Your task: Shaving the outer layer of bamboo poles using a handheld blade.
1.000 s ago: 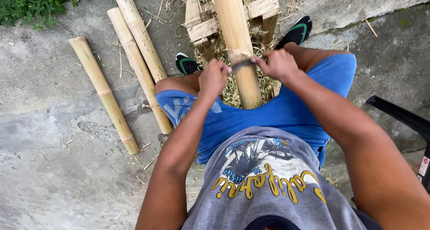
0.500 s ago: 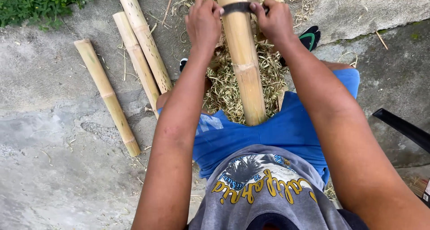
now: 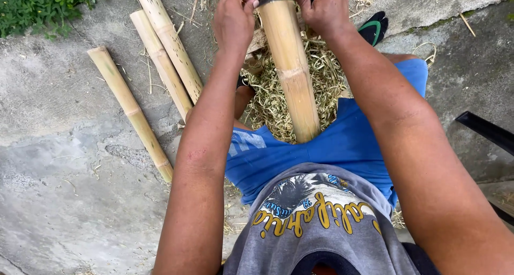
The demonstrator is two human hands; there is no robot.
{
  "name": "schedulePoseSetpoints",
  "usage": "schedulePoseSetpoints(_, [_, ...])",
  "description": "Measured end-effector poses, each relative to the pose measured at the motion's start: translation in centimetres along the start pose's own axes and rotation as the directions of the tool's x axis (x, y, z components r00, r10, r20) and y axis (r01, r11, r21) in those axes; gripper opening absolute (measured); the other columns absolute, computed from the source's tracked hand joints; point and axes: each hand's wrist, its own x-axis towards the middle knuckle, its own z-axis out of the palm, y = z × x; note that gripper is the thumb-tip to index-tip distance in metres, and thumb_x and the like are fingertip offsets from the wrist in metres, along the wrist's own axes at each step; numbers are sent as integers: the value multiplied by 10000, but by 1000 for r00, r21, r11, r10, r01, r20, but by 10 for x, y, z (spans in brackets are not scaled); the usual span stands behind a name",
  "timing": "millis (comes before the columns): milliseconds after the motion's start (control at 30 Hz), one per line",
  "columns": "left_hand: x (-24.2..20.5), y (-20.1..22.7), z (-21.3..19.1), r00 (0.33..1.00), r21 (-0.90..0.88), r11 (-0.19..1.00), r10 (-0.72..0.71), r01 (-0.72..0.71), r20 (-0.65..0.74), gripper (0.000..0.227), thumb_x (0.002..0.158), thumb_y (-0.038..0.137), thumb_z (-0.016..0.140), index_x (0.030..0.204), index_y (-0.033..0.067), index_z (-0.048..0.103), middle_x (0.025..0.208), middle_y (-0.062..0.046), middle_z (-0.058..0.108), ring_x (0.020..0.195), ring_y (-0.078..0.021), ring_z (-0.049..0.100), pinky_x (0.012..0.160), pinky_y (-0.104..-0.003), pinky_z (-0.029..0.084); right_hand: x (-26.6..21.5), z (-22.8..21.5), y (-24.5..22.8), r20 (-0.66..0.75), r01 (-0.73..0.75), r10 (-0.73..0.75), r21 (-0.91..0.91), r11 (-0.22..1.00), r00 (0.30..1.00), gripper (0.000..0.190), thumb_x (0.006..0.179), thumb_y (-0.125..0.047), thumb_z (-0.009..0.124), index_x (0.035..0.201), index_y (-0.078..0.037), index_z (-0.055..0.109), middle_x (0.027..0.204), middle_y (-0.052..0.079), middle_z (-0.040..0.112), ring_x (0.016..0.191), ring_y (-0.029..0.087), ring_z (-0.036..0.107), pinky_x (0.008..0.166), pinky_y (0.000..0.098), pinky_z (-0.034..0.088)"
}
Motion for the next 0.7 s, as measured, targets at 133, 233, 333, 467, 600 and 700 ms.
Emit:
schedulePoseSetpoints(133, [-33,9,-11,988,-37,995,-83,88,130,191,924,331,718,906,147,668,899,18,613,777,-155,639,656,-347,508,-24,-21,-13,126,-65,51,111,992,991,485,1130,-522,640,917,-89,688,650,66,634,612,286,683,559,417,524])
schedulePoseSetpoints(233, [-57,12,-13,973,-25,993,-106,113,207,182,943,320,699,907,146,661,896,14,592,756,-165,620,641,-356,497,-52,-25,-15,197,-107,86,98,989,977,559,1127,-556,659,834,-81,631,542,48,565,506,270,646,507,411,501])
schedulePoseSetpoints(333, [-87,19,-17,967,-27,996,-78,86,242,178,944,307,696,888,142,660,886,6,586,749,-180,614,637,-375,496,-83,-33,-19,218,-144,117,110,983,969,563,1121,-564,658,825,-87,616,542,44,560,494,261,640,485,406,492])
schedulePoseSetpoints(467, [-120,35,-28,959,-47,995,-76,92,274,195,947,307,700,879,128,663,878,-23,598,751,-218,643,664,-426,502,-113,-49,-25,299,-255,212,114,960,931,587,1093,-576,669,806,-71,589,540,75,553,502,298,638,514,443,499])
schedulePoseSetpoints(600, [-164,27,-23,926,-71,990,-89,123,366,136,971,240,689,911,119,690,914,-81,662,849,-295,684,748,-475,521,-142,-82,-39,417,-335,267,100,937,869,541,1048,-584,645,846,-83,675,602,137,606,622,405,666,591,518,529])
schedulePoseSetpoints(700, [-184,29,-19,789,-69,944,-227,322,571,76,932,221,696,922,147,712,927,-79,700,862,-278,709,781,-451,529,-149,-102,-44,583,-372,261,76,925,769,521,984,-614,637,887,-117,762,618,175,641,658,437,672,679,554,540])
